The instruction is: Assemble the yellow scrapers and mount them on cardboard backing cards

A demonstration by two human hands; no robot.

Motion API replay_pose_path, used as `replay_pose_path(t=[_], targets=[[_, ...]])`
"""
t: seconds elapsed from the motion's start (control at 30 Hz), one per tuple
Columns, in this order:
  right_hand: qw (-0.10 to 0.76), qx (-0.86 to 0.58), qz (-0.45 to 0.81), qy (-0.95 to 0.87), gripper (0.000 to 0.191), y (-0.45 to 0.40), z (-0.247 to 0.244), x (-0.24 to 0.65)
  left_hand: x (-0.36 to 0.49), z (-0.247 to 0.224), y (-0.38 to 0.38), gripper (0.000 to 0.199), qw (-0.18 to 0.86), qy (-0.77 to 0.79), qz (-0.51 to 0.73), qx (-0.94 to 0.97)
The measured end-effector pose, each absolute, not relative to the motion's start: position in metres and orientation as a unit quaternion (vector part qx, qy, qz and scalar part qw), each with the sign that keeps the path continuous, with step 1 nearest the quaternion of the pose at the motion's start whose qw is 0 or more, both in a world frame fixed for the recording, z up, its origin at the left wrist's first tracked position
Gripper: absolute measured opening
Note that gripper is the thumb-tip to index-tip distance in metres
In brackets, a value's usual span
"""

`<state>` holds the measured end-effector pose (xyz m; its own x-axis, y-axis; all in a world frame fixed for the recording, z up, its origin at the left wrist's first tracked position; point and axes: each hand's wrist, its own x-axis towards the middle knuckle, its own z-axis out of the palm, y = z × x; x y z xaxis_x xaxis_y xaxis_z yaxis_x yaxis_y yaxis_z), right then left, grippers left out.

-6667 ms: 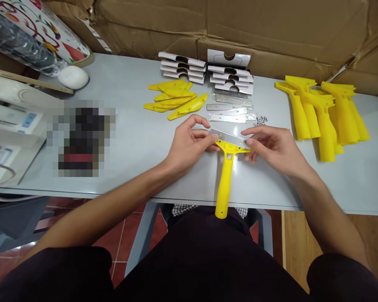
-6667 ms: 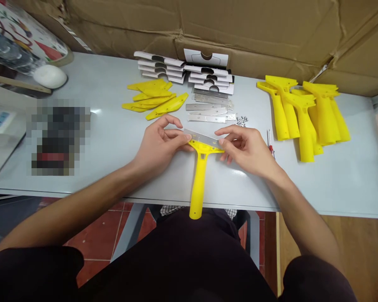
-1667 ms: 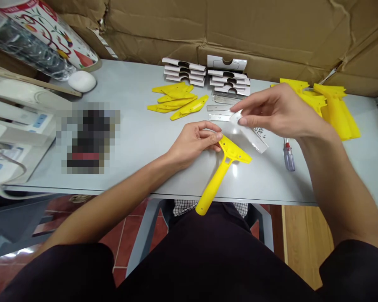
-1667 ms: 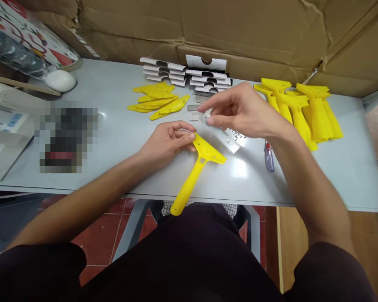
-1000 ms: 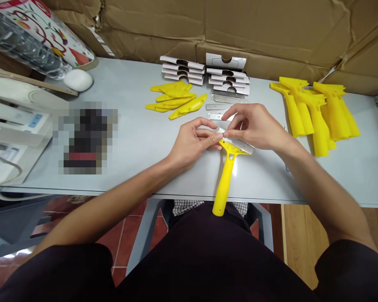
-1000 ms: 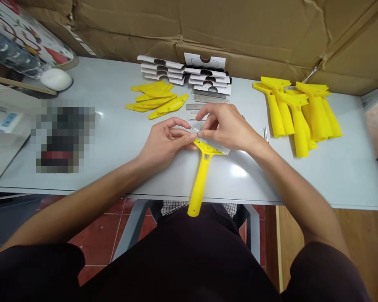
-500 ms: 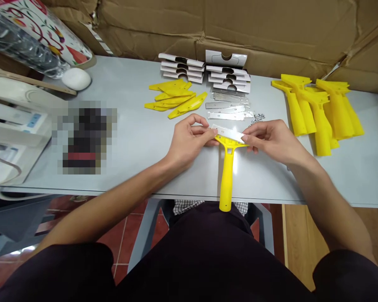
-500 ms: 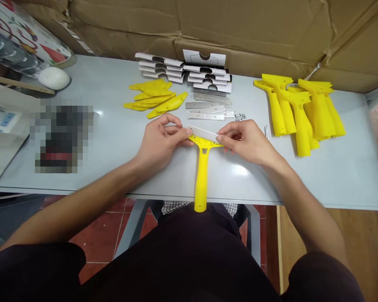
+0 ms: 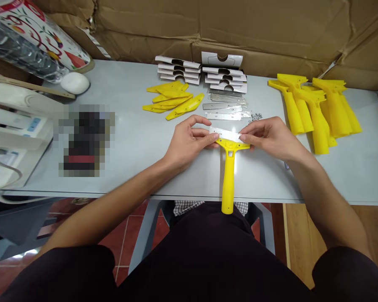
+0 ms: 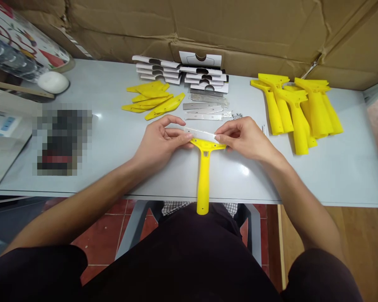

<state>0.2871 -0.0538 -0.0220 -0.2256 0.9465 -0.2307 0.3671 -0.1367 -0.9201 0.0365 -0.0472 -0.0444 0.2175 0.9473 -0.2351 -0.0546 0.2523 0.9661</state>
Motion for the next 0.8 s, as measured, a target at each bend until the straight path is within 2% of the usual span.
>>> replay_pose_path(t=[0.13, 0.43, 0.63, 0.8], targets=[[0.279, -0.544, 0.546, -0.573, 0.033, -0.0557, -0.0203, 0.2849, 0.0363, -0.0455, -0.0471, 0.036, 0.616, 0.479, 0.412, 0.471], [0.292, -0.545, 0.541, -0.570, 0.020, -0.0559, -0.0218, 0.2863, 0.0379, -0.0471, -0.0485, 0.035, 0.622, 0.481, 0.405, 0.466], [0.308, -0.551, 0.564, -0.533, 0.032, -0.0606, -0.0192, 0.2827, 0.0383, -0.0493, -0.0470, 0.038, 0.601, 0.494, 0.435, 0.454], [0.327, -0.559, 0.573, -0.502, 0.026, -0.0637, -0.0211, 0.2777, 0.0379, -0.0467, -0.0472, 0.038, 0.581, 0.507, 0.440, 0.461]])
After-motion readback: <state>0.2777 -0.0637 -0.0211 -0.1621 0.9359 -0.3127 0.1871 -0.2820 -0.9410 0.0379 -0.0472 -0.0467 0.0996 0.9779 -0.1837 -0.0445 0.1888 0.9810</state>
